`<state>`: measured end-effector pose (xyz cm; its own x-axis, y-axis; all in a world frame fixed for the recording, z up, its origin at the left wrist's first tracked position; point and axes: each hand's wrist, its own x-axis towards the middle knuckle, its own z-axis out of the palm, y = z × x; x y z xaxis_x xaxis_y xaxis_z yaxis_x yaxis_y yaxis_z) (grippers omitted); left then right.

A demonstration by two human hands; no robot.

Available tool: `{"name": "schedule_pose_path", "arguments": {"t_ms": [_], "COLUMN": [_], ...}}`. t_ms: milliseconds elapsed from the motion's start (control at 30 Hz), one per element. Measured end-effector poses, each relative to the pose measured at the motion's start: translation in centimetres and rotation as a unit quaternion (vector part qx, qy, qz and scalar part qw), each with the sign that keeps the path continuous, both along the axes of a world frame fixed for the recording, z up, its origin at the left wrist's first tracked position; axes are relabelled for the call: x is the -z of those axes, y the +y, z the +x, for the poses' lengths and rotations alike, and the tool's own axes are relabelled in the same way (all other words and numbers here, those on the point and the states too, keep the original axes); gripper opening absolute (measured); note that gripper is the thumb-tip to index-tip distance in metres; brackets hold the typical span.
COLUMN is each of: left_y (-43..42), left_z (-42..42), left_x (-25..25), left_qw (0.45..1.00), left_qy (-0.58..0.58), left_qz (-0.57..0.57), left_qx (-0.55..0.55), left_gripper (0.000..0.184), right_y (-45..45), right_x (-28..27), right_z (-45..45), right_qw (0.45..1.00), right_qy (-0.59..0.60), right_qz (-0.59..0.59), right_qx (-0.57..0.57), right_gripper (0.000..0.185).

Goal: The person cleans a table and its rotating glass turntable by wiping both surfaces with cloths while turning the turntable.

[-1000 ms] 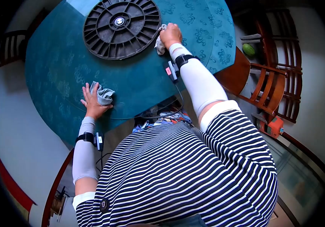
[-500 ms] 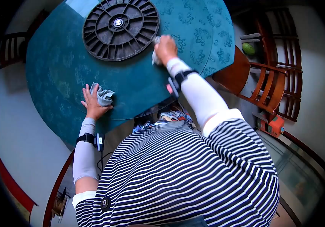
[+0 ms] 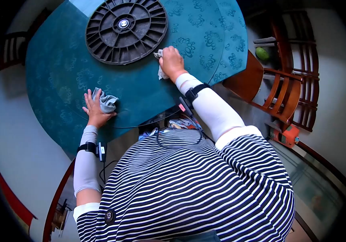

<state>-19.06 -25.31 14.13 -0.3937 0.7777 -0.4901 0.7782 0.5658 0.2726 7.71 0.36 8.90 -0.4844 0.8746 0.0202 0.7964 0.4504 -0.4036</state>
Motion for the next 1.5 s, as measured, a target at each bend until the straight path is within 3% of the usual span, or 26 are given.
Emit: {"name": "schedule_pose_path", "arguments": {"t_ms": [233, 333, 400, 467, 567, 667, 800, 867, 967, 1067, 1100, 1200, 1267, 1333, 1400, 1500], "left_y": [-0.2, -0.2, -0.1, -0.2, -0.2, -0.4, -0.3, -0.4, -0.3, -0.4, -0.4, -0.4, -0.1, -0.3, -0.4, -0.1], "left_z": [-0.1, -0.2, -0.2, -0.1, -0.2, -0.3, -0.1, -0.2, 0.0, -0.1, -0.2, 0.1, -0.1, -0.1, -0.1, 0.0], "left_x": [0.0, 0.1, 0.1, 0.1, 0.2, 0.1, 0.2, 0.2, 0.2, 0.0, 0.1, -0.1, -0.1, -0.1, 0.1, -0.1], "left_qw": [1.000, 1.000, 1.000, 1.000, 1.000, 1.000, 1.000, 1.000, 1.000, 1.000, 1.000, 1.000, 1.000, 1.000, 1.000, 1.000], "left_qy": [0.005, -0.003, -0.004, -0.003, 0.001, -0.004, -0.013, -0.011, 0.003, 0.007, 0.002, -0.004, 0.000, -0.006, -0.008, 0.002], "left_qz": [0.004, -0.002, 0.000, -0.002, -0.002, 0.007, 0.012, 0.015, 0.014, 0.007, 0.011, 0.011, 0.012, 0.016, 0.023, 0.009], "left_qx": [0.006, 0.001, 0.000, -0.002, -0.002, -0.006, -0.012, -0.011, -0.008, -0.003, -0.006, -0.008, -0.009, -0.013, -0.012, -0.015], "left_gripper": [0.123, 0.123, 0.123, 0.123, 0.124, 0.121, 0.121, 0.121, 0.121, 0.122, 0.122, 0.122, 0.122, 0.122, 0.123, 0.123], "right_y": [10.1, 5.9, 1.7, 2.1, 9.1, 9.8, 2.6, 3.6, 7.4, 6.0, 3.9, -1.9, -0.6, 3.5, 8.9, 18.1], "right_x": [1.0, 1.2, 0.5, -0.1, 0.4, 0.3, 0.0, -0.1, 0.2, 1.3, 1.0, -1.1, -1.8, -2.3, -3.6, -2.9], "right_z": [-0.1, -0.1, 1.0, 2.1, 2.1, 1.3, 1.2, 1.8, 1.3, 0.4, 0.6, 2.4, 4.2, 5.7, 6.3, 6.4], "right_qw": [0.994, 0.995, 0.996, 0.995, 0.994, 0.993, 0.995, 0.994, 0.998, 0.995, 0.993, 0.983, 0.968, 0.970, 0.988, 0.991], "right_qy": [-0.063, -0.059, -0.012, -0.025, -0.102, -0.067, -0.011, -0.016, -0.011, -0.037, -0.017, 0.029, 0.042, 0.063, 0.085, -0.001], "right_qz": [0.073, 0.078, 0.067, 0.028, 0.043, 0.090, 0.040, 0.013, 0.046, 0.089, 0.093, 0.001, -0.092, -0.129, -0.075, 0.113], "right_qx": [0.057, 0.024, -0.065, -0.090, -0.002, 0.019, -0.092, -0.109, -0.032, -0.017, -0.066, -0.181, -0.230, -0.196, -0.109, -0.076], "right_gripper": [0.017, 0.018, 0.020, 0.019, 0.016, 0.014, 0.017, 0.018, 0.017, 0.017, 0.017, 0.018, 0.018, 0.018, 0.018, 0.019]}}
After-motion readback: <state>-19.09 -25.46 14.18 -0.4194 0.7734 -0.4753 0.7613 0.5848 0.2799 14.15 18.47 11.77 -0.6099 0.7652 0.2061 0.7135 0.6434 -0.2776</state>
